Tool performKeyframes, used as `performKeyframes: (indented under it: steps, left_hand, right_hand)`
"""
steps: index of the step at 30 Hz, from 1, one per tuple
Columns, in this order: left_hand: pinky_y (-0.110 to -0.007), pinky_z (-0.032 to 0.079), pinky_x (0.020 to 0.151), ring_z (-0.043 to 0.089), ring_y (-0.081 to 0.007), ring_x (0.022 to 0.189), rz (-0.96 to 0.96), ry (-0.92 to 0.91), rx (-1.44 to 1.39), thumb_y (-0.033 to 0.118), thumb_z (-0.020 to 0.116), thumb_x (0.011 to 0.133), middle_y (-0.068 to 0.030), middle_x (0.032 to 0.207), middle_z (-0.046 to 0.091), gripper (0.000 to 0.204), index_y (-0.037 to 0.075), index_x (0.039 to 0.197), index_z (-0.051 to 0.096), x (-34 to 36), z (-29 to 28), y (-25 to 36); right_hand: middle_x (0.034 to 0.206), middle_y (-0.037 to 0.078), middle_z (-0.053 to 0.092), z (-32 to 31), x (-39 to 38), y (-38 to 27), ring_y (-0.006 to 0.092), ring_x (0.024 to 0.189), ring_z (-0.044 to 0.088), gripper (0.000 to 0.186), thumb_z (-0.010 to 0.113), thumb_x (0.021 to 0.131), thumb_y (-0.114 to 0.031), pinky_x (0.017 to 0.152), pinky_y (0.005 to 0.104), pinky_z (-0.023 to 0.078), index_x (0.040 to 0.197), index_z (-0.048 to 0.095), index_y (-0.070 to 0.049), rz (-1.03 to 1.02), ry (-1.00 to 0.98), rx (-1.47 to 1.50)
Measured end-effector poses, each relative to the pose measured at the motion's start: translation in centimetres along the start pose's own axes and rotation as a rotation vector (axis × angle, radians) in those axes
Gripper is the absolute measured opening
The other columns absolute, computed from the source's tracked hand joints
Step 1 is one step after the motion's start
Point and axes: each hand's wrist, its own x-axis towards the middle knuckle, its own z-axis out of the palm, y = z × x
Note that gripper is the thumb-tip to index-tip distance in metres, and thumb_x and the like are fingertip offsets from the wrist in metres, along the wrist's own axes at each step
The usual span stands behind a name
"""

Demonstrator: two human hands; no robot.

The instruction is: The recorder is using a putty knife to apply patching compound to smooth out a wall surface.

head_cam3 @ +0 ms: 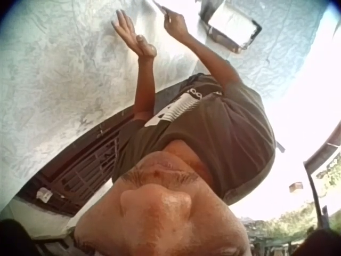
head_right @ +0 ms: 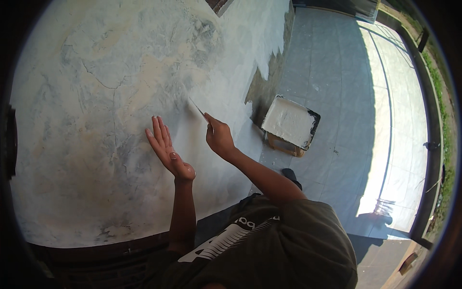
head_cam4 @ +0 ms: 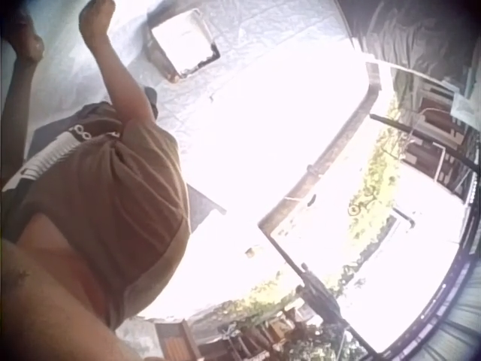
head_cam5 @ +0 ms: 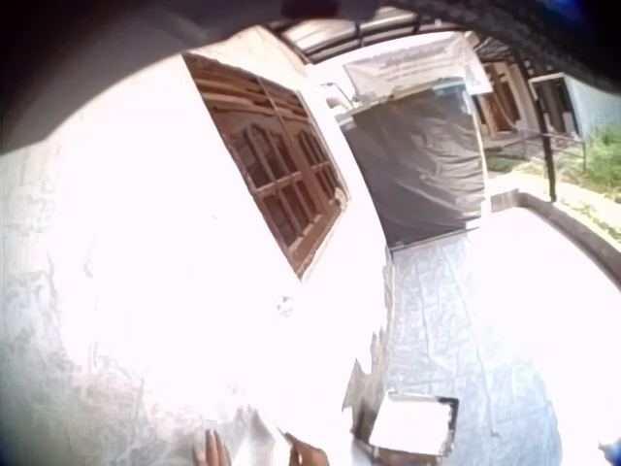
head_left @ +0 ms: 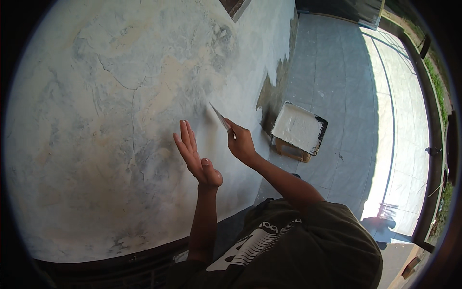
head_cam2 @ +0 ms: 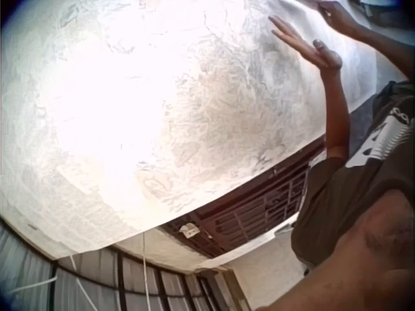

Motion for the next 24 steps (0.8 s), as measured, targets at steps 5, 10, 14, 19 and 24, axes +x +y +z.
performKeyframes:
  steps: [5, 10, 14, 19, 24]
  left_hand:
    - [-0.053, 0.02, 0.118, 0.026, -0.043, 0.146, -0.032, -0.026, 0.003, 0.041, 0.033, 0.099, -0.0276, 0.159, 0.021, 0.078, -0.002, 0.155, -0.001, -0.3, 0.6, -0.2]
    - [-0.054, 0.022, 0.118, 0.028, -0.0442, 0.145, -0.037, -0.032, 0.022, 0.036, 0.034, 0.098, -0.0297, 0.157, 0.022, 0.077, -0.003, 0.155, 0.0, -0.2, 0.8, -0.4]
    - [-0.054, 0.023, 0.117, 0.028, -0.0455, 0.144, -0.051, -0.046, 0.022, 0.031, 0.035, 0.097, -0.0315, 0.157, 0.022, 0.075, -0.005, 0.154, 0.002, -0.3, 0.7, -1.2]
    - [-0.052, 0.019, 0.119, 0.025, -0.0412, 0.147, -0.145, -0.094, 0.016, 0.038, 0.032, 0.1, -0.0267, 0.159, 0.022, 0.074, -0.003, 0.155, 0.002, 0.1, 1.3, -2.1]
    - [-0.051, 0.016, 0.12, 0.022, -0.0398, 0.148, -0.123, -0.183, -0.011, 0.036, 0.032, 0.102, -0.0262, 0.159, 0.02, 0.073, -0.002, 0.155, 0.001, 0.1, 1.9, -3.5]
  right_hand:
    - [0.098, 0.028, 0.067, -1.3, 6.2, -1.1, 0.0406, 0.085, 0.067, 0.033, 0.054, 0.096, -0.005, 0.074, 0.0407, 0.053, 0.127, 0.06, 0.002, 0.09, 0.141, -0.028]
    - [0.095, 0.024, 0.067, 1.0, 11.8, -0.2, 0.0309, 0.071, 0.066, 0.036, 0.054, 0.095, -0.003, 0.069, 0.0363, 0.052, 0.13, 0.06, -0.004, -0.159, 0.317, -0.02]
    - [0.137, 0.024, 0.054, 4.6, 12.9, -0.4, 0.0426, 0.117, 0.057, 0.056, 0.051, 0.08, 0.01, 0.092, 0.043, 0.053, 0.135, 0.053, -0.001, -0.278, 0.274, -0.219]
    - [0.139, 0.022, 0.053, 5.0, 7.6, 0.9, 0.0408, 0.12, 0.057, 0.055, 0.054, 0.079, 0.011, 0.094, 0.0421, 0.054, 0.132, 0.053, 0.002, -0.365, 0.164, -0.26]
    - [0.111, 0.024, 0.068, 0.7, 0.2, 5.9, 0.0392, 0.09, 0.069, 0.042, 0.052, 0.089, 0.003, 0.076, 0.0438, 0.058, 0.131, 0.054, 0.002, -0.224, -0.108, -0.191]
